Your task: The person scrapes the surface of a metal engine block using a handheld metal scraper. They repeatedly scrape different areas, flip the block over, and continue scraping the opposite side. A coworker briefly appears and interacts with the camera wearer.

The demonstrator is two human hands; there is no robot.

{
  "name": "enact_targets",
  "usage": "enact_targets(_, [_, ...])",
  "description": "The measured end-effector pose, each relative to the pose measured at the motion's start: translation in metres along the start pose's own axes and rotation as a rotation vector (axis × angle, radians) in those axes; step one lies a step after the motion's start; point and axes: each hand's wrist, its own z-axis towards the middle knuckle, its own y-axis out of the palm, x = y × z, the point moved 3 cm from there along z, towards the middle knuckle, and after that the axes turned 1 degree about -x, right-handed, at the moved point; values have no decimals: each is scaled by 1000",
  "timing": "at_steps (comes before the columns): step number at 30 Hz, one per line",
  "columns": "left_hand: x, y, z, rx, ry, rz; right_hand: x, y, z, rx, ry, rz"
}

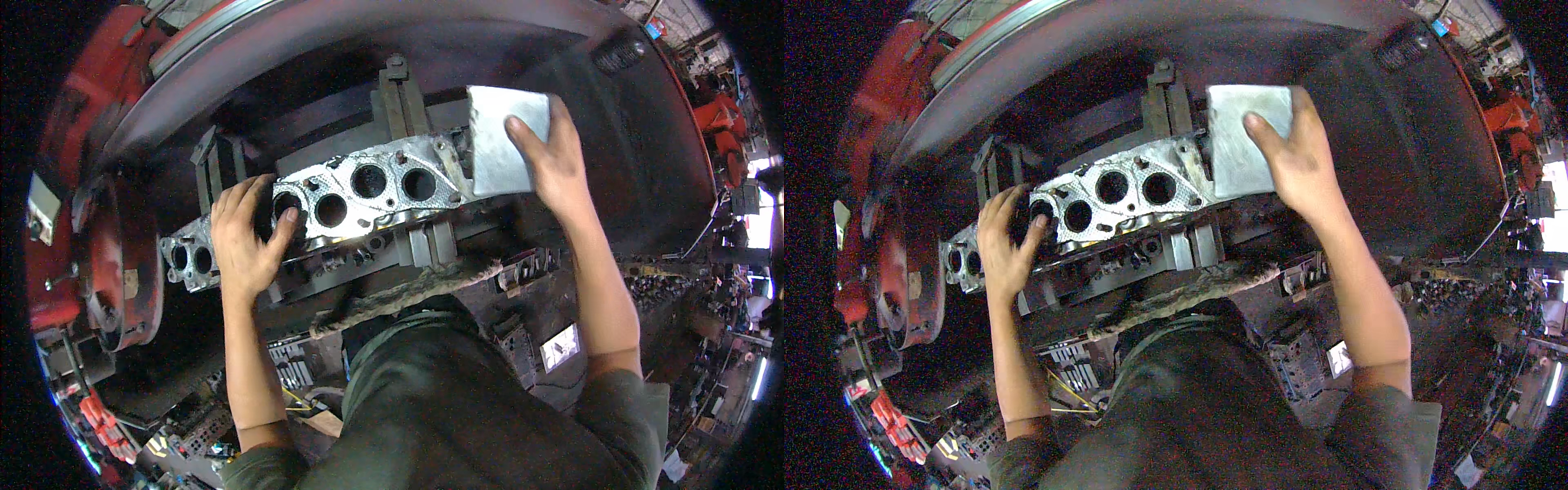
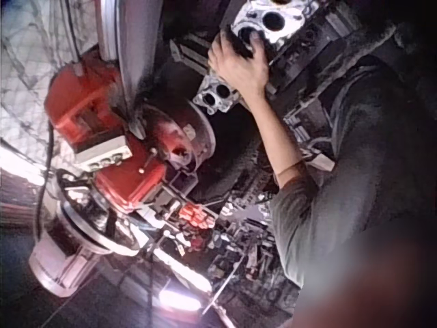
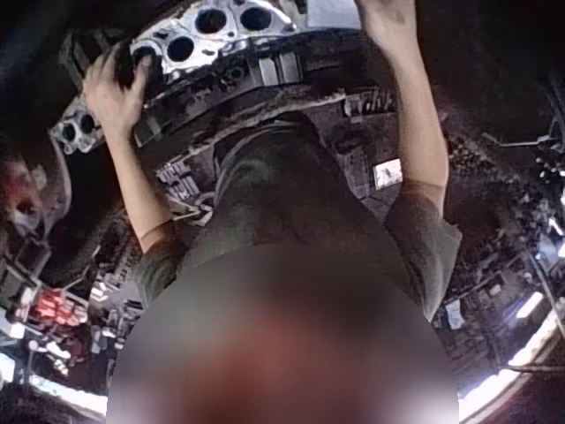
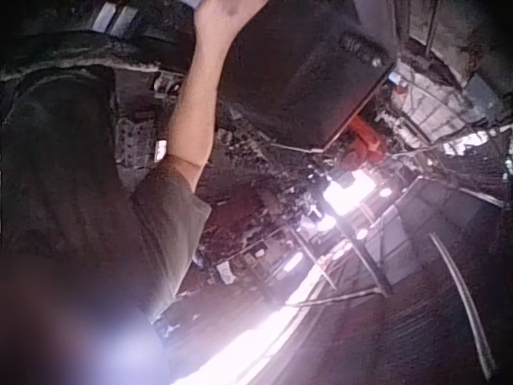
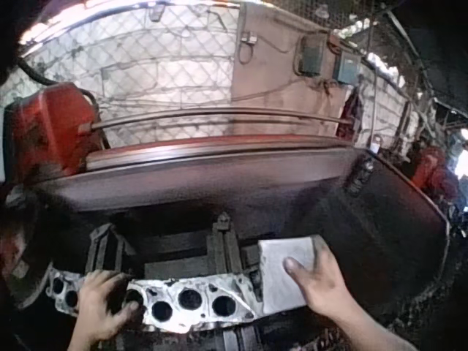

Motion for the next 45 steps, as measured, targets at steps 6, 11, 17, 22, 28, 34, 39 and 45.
enact_targets(6, [1, 1, 0, -8, -8, 12, 12, 40, 35, -135, -116, -31])
enact_targets(11, [2, 1, 2, 5, -9, 44, 12, 64, 34, -177, -52, 7])
enact_targets(17, [3, 1, 3, -7, 2, 46, 10, 80, 45, -266, -79, -21])
enact_targets(22, [3, 1, 3, -11, -9, 52, 15, 95, 61, -420, -85, 98])
enact_targets(28, [2, 0, 4, -23, -13, 14, 17, 96, 99, -948, 271, 436])
enact_targets(34, [2, 0, 5, -29, -2, 1, 23, 123, 101, -731, 149, 248])
enact_targets(39, [3, 1, 5, -22, 4, 36, 16, 123, 97, -614, -111, 273])
enact_targets(45, [5, 2, 4, -20, -9, 41, 13, 132, 107, -660, -218, 250])
